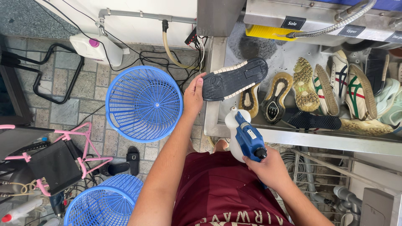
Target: The person washes a shoe in an automated washing machine by holding it against a rotating brush and then using a spray nozzle to rinse it.
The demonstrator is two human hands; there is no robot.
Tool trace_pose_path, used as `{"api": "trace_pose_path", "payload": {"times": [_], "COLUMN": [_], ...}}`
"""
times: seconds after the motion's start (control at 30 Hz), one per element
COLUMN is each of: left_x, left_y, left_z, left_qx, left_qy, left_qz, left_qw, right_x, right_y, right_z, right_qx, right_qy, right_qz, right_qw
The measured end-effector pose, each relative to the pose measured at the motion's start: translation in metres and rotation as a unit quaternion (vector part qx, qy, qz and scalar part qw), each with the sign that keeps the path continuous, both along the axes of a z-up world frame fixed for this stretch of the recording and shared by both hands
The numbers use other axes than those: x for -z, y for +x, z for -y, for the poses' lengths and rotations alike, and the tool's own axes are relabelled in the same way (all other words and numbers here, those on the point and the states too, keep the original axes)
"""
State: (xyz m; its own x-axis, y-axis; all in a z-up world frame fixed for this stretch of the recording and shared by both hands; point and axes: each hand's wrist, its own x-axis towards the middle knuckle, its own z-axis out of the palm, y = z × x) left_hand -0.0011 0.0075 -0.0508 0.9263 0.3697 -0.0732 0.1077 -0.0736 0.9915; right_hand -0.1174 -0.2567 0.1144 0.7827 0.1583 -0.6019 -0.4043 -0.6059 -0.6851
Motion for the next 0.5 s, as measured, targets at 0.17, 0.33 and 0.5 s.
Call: {"api": "trace_pose_path", "payload": {"times": [0.17,0.33,0.5], "left_x": [0.0023,0.0026,0.0037], "left_y": [0.0,-0.0005,-0.0007], "left_z": [-0.0002,0.0003,0.0], "left_qx": [0.0,-0.002,0.0], "left_qy": [-0.015,-0.018,-0.026], "left_qz": [0.007,-0.003,-0.002], "left_qw": [1.0,1.0,1.0], "right_x": [0.0031,0.0067,0.0061], "right_y": [-0.0007,0.0017,0.0046], "right_z": [0.0014,-0.0008,-0.003], "right_qx": [0.0,0.017,0.023], "right_qy": [0.007,0.019,0.051], "right_qz": [0.001,-0.007,-0.007], "right_qw": [1.0,1.0,0.998]}}
